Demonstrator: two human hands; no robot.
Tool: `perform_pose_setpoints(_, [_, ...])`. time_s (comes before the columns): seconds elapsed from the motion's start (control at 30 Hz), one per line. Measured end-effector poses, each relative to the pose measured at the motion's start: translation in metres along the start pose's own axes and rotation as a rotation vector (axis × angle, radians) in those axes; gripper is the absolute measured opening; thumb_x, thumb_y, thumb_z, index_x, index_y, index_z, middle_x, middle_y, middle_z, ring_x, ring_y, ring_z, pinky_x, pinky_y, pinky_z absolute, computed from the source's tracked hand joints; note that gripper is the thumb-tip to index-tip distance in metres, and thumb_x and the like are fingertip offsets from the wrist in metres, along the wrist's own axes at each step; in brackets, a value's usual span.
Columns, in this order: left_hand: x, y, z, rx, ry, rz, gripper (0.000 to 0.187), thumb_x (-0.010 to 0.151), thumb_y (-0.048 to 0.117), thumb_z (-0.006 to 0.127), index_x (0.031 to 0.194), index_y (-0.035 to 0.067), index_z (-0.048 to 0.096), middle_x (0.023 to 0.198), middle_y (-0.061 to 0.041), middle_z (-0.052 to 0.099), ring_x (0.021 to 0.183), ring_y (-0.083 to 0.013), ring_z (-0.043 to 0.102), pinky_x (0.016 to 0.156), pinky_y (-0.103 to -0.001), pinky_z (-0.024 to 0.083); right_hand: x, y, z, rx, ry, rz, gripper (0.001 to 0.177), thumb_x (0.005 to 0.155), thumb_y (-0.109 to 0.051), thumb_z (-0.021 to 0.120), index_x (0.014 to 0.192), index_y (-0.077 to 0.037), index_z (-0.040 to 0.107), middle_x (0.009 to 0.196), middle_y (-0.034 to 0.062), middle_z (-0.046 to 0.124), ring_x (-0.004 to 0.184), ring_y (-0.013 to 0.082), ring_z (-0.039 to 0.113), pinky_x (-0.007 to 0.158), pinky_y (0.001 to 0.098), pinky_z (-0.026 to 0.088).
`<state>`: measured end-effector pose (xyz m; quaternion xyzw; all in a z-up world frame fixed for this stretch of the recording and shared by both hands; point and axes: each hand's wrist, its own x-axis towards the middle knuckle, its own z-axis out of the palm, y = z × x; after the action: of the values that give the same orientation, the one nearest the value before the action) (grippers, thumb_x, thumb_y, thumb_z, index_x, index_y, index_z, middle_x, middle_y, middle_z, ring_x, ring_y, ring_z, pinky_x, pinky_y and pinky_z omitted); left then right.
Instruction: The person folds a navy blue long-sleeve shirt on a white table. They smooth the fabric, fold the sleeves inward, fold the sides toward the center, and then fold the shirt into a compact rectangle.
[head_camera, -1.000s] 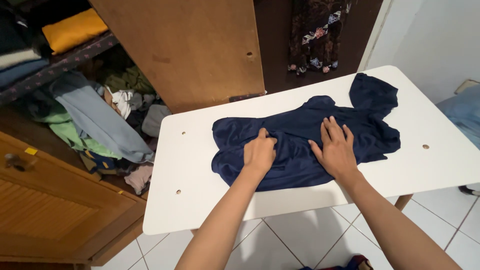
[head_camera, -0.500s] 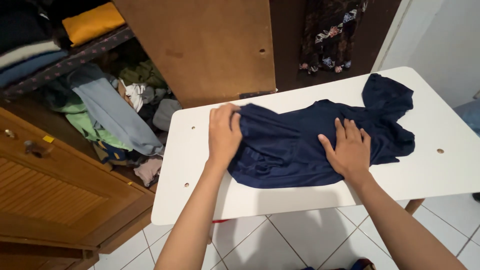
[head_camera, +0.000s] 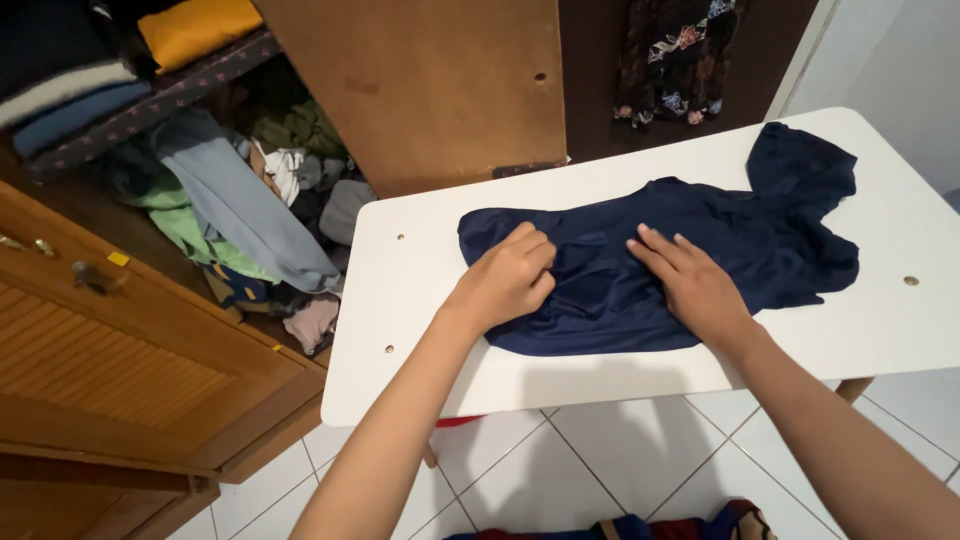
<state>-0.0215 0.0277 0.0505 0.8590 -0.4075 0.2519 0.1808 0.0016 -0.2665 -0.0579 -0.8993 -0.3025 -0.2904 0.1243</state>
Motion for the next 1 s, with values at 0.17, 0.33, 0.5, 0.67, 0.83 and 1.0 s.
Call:
perform_pose_setpoints(0.17, [0.009, 0.003, -0.02, -0.086, -0.399, -0.36, 0.018, 0.1, 0.02, 0.043, 0.115, 0.012, 0.046, 0.084, -0.024, 0.067, 0.079, -0.0459, 0.072, 0.074, -0.051, 0.059, 0.008, 0.016, 0.027, -0.139, -0.123, 0.05, 0.033, 0.098, -0.019, 0.05, 0.123, -0.028, 0.068, 0.121, -0.0052, 0.072, 0.124, 0.0122, 0.064, 0.107, 0.0394, 0.042])
perform_pose_setpoints(0.33, [0.0, 0.003, -0.015, -0.221, -0.578, -0.593, 0.019, 0.108, 0.029, 0.029, 0.118, 0.014, 0.032, 0.102, -0.033, 0.07, 0.099, -0.0515, 0.071, 0.089, -0.058, 0.056, 0.021, 0.016, 0.057, -0.276, -0.195, 0.198, 0.033, 0.1, -0.05, 0.043, 0.109, -0.03, 0.068, 0.107, -0.0086, 0.068, 0.109, 0.0142, 0.065, 0.097, 0.0432, 0.041])
perform_pose_setpoints(0.5, [0.0, 0.016, -0.026, -0.088, -0.486, -0.655, 0.011, 0.091, 0.014, 0.06, 0.097, 0.004, 0.06, 0.165, -0.04, -0.001, 0.151, -0.0596, -0.013, 0.108, -0.084, -0.004, 0.019, 0.003, 0.044, -0.269, -0.268, 0.245, 0.044, 0.103, -0.059, 0.038, 0.134, -0.032, 0.055, 0.136, -0.0109, 0.056, 0.136, 0.0083, 0.051, 0.114, 0.0408, 0.031])
perform_pose_setpoints(0.67, [-0.01, -0.009, 0.008, 0.096, -0.077, -0.266, 0.01, 0.081, 0.01, 0.062, 0.087, 0.002, 0.059, 0.126, -0.026, 0.043, 0.126, -0.0471, 0.044, 0.102, -0.06, 0.038, 0.024, -0.003, 0.033, -0.226, -0.264, 0.223, 0.055, 0.107, -0.057, 0.034, 0.144, -0.022, 0.053, 0.143, 0.0007, 0.058, 0.145, 0.0158, 0.048, 0.122, 0.0457, 0.025])
perform_pose_setpoints(0.83, [0.0, 0.006, 0.003, -0.231, -0.225, -0.305, 0.012, 0.084, 0.012, 0.053, 0.093, 0.005, 0.057, 0.077, -0.016, 0.064, 0.082, -0.0387, 0.07, 0.074, -0.047, 0.058, 0.021, 0.002, 0.042, -0.21, -0.25, 0.269, 0.059, 0.106, -0.059, 0.034, 0.148, -0.02, 0.049, 0.147, 0.0033, 0.053, 0.148, 0.0185, 0.042, 0.125, 0.0464, 0.023])
perform_pose_setpoints(1.0, [-0.015, -0.025, 0.028, -0.461, -0.167, -0.578, 0.01, 0.088, 0.02, 0.055, 0.09, 0.015, 0.047, 0.066, -0.013, 0.06, 0.073, -0.0391, 0.066, 0.069, -0.045, 0.051, 0.02, 0.003, 0.044, -0.229, -0.133, 0.247, 0.062, 0.1, -0.06, 0.043, 0.148, -0.021, 0.048, 0.139, 0.0027, 0.052, 0.142, 0.0207, 0.047, 0.117, 0.0448, 0.034])
